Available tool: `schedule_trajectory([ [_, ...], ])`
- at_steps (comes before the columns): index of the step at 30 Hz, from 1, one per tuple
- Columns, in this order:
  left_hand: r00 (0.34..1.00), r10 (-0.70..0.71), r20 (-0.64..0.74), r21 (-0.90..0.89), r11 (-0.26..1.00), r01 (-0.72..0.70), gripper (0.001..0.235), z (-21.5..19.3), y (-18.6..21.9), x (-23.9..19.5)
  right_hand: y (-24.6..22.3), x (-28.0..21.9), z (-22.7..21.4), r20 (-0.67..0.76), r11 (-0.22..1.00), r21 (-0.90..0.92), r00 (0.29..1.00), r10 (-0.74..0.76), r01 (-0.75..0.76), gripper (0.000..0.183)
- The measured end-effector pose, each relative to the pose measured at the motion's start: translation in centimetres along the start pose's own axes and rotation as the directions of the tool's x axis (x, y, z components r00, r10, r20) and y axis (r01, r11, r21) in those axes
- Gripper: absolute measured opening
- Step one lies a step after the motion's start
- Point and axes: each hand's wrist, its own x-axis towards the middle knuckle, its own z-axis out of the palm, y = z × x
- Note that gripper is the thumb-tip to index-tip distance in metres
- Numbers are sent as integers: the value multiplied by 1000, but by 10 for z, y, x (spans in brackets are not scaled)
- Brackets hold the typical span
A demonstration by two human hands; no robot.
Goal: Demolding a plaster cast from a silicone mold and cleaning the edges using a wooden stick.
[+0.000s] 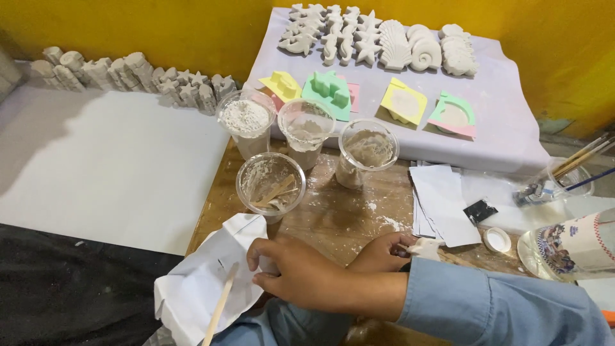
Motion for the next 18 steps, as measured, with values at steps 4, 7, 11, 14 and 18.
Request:
schedule_trajectory([
  [4,999,-21,-47,-20,1000,20,53,7,0,-3,-4,-36,-9,-104,993,112,994,-15,27,16],
  [7,998,-41,-54,-28,999,39,54,14,11,-8,-2,-76,-25,-120,981,194,993,-7,30,12],
  [11,992,103,-72,30,994,-101,50,-11,10,7,40,-135,-46,-46,900,356,957,287,-252,15],
  [14,953,299,-52,79,952,-294,40,-70,-39,73,77,-183,-62,-85,782,548,910,405,-297,12],
  [18,927,55,-370,-69,994,-87,51,-7,85,-29,143,-233,-76,-318,679,662,702,637,-316,16],
])
